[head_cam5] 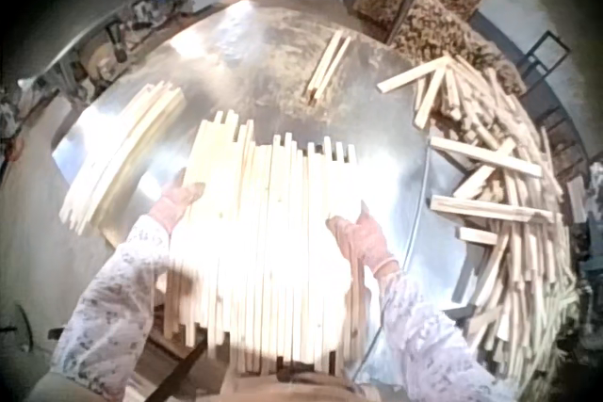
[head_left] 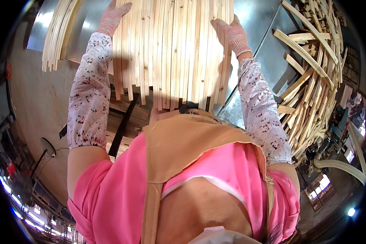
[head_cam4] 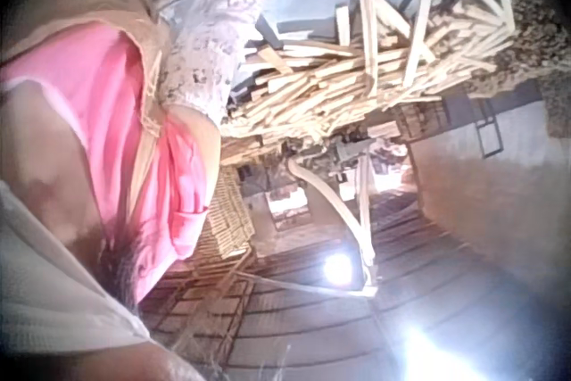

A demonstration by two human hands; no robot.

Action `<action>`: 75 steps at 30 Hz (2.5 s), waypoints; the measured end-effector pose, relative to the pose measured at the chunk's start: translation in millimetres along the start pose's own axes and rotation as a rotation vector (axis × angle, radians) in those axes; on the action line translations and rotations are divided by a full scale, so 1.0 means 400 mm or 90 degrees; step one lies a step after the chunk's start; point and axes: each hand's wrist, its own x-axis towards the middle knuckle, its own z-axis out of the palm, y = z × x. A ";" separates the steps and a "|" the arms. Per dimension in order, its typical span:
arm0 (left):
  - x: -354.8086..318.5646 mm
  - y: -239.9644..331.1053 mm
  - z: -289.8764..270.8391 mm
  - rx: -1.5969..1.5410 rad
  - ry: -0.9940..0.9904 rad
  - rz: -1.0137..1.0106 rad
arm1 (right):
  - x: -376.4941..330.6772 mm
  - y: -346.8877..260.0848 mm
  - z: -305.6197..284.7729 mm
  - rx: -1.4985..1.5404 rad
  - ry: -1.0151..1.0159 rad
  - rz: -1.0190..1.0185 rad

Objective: The person sorts and stacks thin wooden strips on a metal table. They pick up strips from a disorganized pile, align them, and place them into a neat stack.

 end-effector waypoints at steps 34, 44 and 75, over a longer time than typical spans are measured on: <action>-0.192 0.278 0.032 0.542 0.051 0.164 | -0.200 0.001 -0.340 0.018 0.173 -0.508; -0.452 -0.066 0.103 0.735 0.075 0.139 | -0.285 0.390 -0.152 -0.279 0.007 -0.236; -0.355 0.104 0.037 0.716 0.127 0.192 | 0.186 -0.388 0.224 -0.265 0.220 -0.489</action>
